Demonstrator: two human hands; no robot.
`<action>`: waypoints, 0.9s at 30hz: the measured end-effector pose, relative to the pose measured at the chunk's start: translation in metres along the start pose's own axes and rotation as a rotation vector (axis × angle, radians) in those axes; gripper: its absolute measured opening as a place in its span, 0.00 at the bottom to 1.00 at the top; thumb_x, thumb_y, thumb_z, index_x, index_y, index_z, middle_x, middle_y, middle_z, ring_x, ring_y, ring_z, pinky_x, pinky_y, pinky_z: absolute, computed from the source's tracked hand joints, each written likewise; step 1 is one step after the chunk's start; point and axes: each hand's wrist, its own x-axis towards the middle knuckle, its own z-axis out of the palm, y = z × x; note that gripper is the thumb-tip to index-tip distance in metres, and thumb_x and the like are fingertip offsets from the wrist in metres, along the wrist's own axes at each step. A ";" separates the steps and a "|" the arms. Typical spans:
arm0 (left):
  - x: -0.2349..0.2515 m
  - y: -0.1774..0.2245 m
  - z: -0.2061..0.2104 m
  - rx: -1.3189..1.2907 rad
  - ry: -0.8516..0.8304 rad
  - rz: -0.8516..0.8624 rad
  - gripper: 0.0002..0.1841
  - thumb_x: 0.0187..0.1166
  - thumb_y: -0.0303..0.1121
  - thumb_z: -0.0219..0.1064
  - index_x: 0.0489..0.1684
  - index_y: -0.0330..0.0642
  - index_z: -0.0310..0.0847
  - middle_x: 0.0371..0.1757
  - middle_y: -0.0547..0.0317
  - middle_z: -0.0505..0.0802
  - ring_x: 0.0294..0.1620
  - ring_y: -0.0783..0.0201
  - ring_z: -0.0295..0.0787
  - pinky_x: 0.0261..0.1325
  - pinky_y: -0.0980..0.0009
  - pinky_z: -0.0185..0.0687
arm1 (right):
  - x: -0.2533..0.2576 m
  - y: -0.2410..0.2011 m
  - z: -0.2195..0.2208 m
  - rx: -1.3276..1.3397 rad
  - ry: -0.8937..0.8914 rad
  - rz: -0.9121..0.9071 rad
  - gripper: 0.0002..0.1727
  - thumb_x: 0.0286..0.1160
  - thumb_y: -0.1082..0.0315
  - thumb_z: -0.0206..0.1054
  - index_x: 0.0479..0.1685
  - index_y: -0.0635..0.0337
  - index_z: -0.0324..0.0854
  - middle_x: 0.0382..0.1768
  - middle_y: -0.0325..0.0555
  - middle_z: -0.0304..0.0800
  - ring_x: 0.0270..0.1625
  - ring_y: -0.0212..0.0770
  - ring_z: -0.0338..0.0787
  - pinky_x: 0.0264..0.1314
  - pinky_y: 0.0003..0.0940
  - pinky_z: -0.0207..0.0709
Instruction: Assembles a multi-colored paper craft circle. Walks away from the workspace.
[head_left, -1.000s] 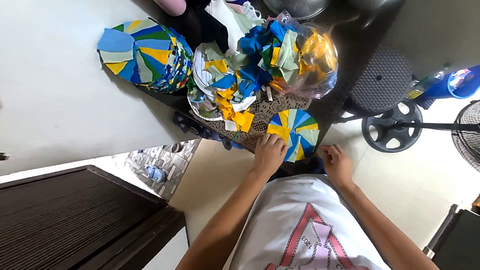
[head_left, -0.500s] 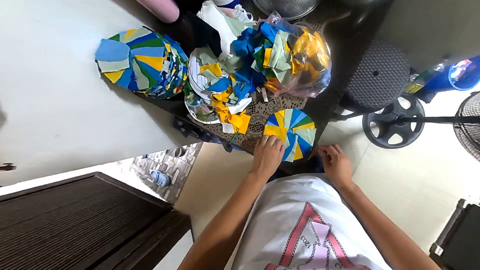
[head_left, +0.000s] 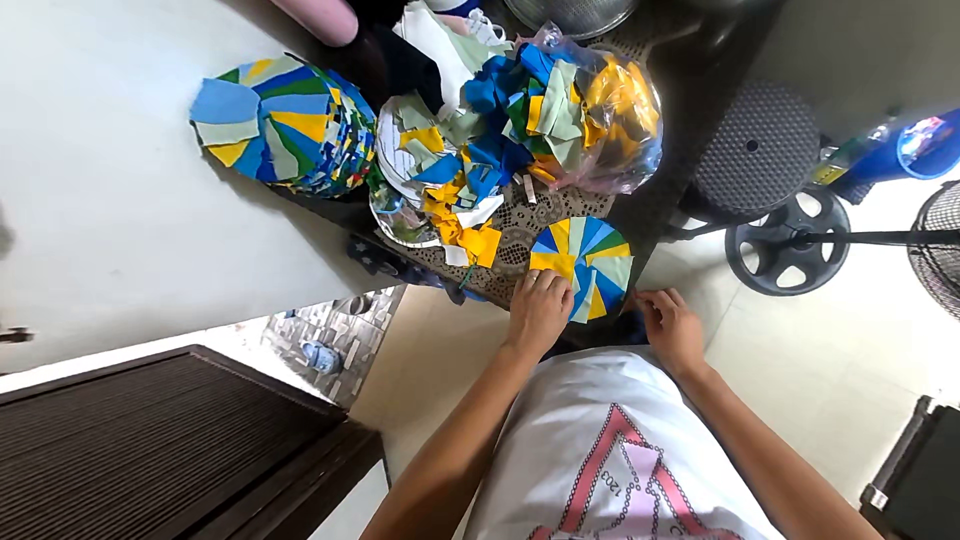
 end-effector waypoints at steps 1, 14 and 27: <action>0.000 0.001 -0.002 -0.001 -0.016 -0.012 0.08 0.77 0.32 0.70 0.37 0.37 0.93 0.48 0.45 0.95 0.59 0.40 0.90 0.59 0.44 0.83 | 0.000 0.000 0.000 -0.002 -0.001 0.000 0.14 0.83 0.71 0.59 0.54 0.64 0.91 0.48 0.60 0.92 0.42 0.56 0.93 0.44 0.52 0.86; -0.009 -0.003 0.002 -0.002 -0.028 0.045 0.21 0.81 0.35 0.64 0.71 0.42 0.86 0.73 0.44 0.87 0.75 0.35 0.80 0.69 0.35 0.74 | 0.015 -0.014 0.003 -0.020 0.023 -0.124 0.13 0.82 0.71 0.61 0.52 0.63 0.92 0.45 0.59 0.92 0.42 0.55 0.93 0.46 0.52 0.87; 0.011 -0.008 0.008 -0.006 0.033 0.069 0.31 0.83 0.45 0.63 0.84 0.41 0.72 0.89 0.39 0.70 0.90 0.31 0.57 0.83 0.28 0.53 | 0.025 -0.022 0.000 0.655 0.032 0.574 0.10 0.86 0.75 0.60 0.57 0.70 0.82 0.45 0.51 0.89 0.40 0.32 0.89 0.43 0.27 0.83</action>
